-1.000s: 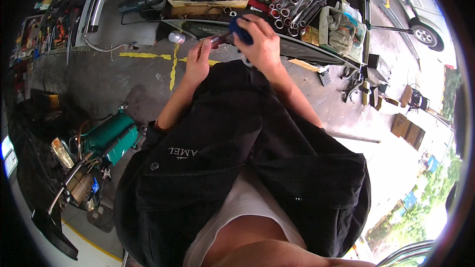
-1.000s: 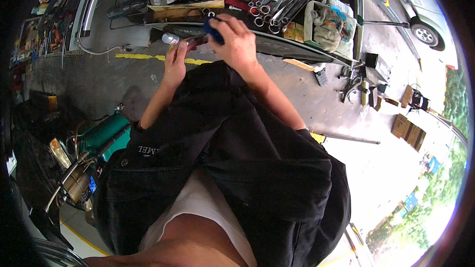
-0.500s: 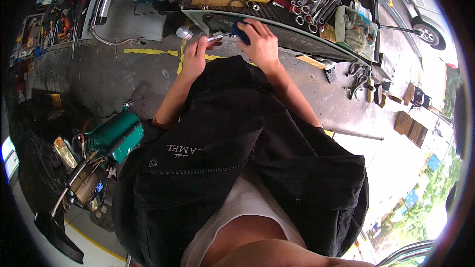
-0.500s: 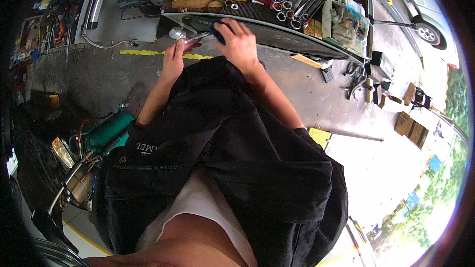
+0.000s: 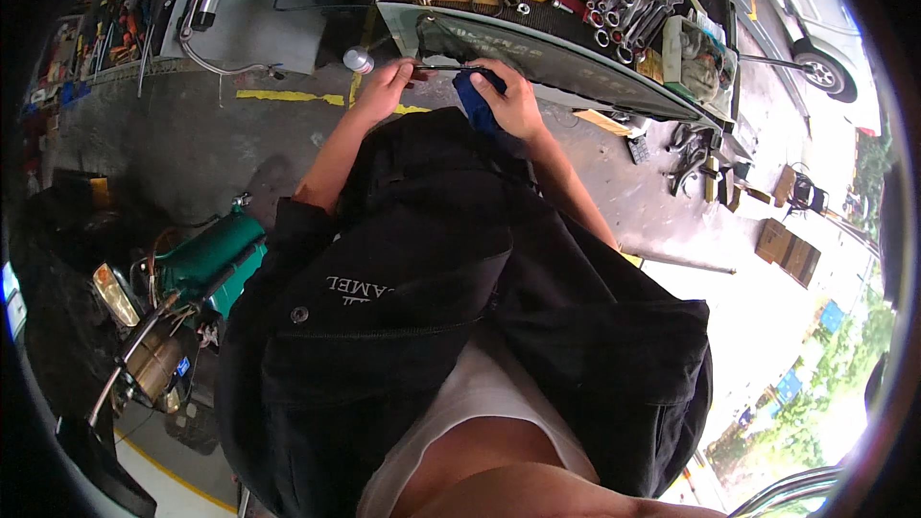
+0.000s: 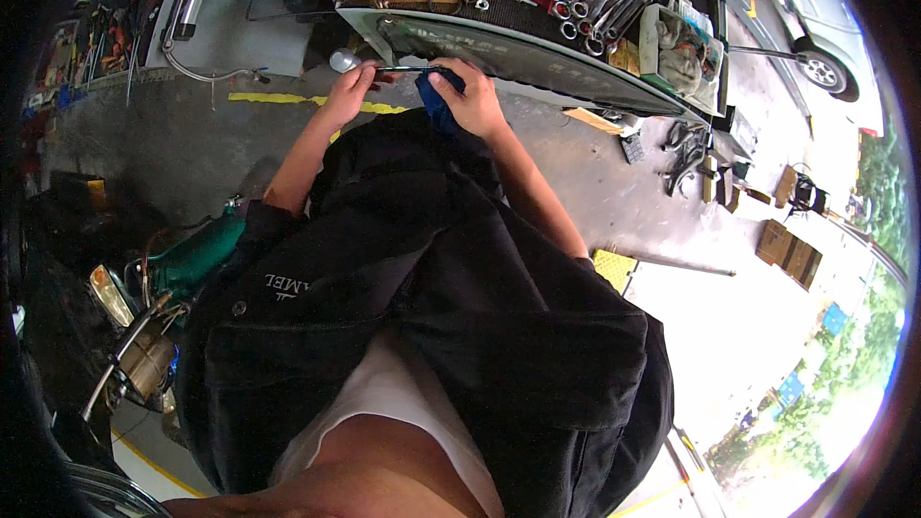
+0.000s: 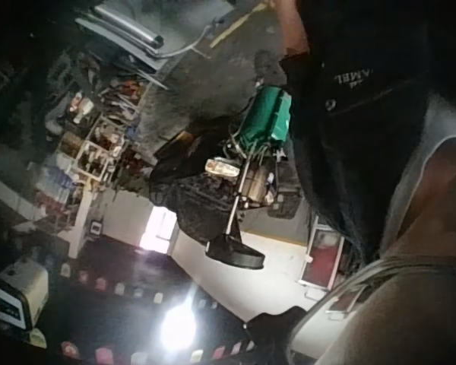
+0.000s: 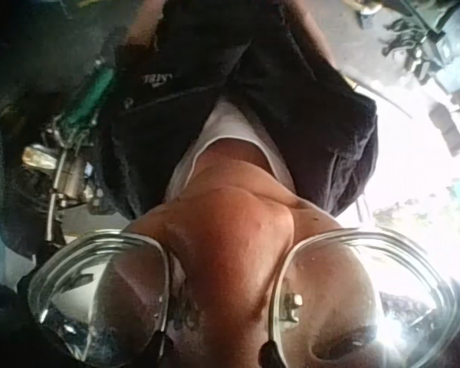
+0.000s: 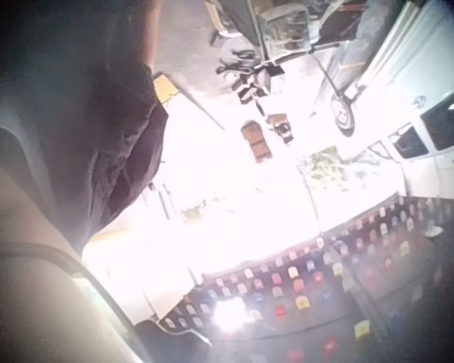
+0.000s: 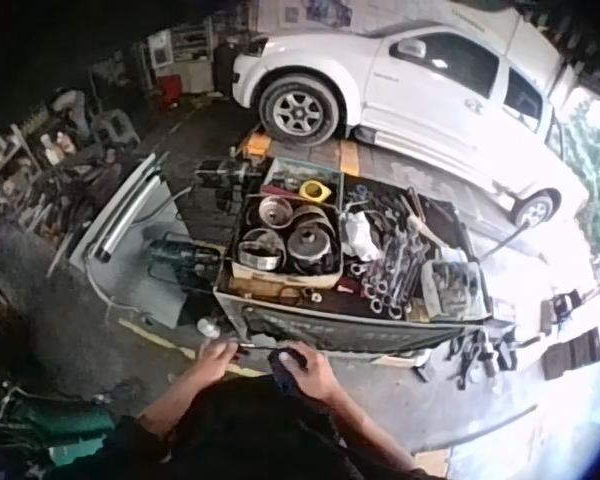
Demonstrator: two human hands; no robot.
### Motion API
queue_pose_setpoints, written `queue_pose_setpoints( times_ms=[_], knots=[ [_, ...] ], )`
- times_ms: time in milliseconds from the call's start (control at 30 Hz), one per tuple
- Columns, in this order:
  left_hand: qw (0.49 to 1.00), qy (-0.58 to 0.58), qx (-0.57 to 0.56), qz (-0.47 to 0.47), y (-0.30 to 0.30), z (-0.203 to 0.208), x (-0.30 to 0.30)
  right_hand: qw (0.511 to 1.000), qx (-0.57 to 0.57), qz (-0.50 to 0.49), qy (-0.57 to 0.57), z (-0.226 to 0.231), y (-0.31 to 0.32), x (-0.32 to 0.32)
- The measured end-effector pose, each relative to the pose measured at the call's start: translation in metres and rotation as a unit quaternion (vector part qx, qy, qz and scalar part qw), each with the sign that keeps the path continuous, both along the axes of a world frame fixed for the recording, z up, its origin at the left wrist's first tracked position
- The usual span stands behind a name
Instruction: The person repeatedly picks up wrenches from a cluttered tool cart, wipes each with a blue cloth, and places them back. The person handles multiple wrenches one at a time, using the cloth to clean the metal surfaces.
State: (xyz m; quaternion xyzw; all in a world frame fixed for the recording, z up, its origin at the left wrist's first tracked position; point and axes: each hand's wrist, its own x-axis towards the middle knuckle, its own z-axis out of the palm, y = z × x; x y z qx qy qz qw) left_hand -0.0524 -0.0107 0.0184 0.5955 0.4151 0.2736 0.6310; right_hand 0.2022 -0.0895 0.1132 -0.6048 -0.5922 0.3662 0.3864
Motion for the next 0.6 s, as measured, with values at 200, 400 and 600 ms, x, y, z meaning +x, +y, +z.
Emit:
queue_pose_setpoints(
  times_ms=[200,400,600],
  knots=[
    [0.989,0.067,0.125,-0.039,0.006,-0.028,0.014,0.98,0.051,-0.105,-0.162,-0.019,-0.003,0.003],
    [0.94,0.271,0.189,-0.09,0.013,-0.056,0.021,0.927,0.121,-0.183,-0.304,-0.033,0.004,-0.014],
    [0.912,0.354,0.177,-0.11,0.014,-0.072,0.025,0.911,0.115,-0.132,-0.372,-0.049,0.019,-0.036]
  ],
)
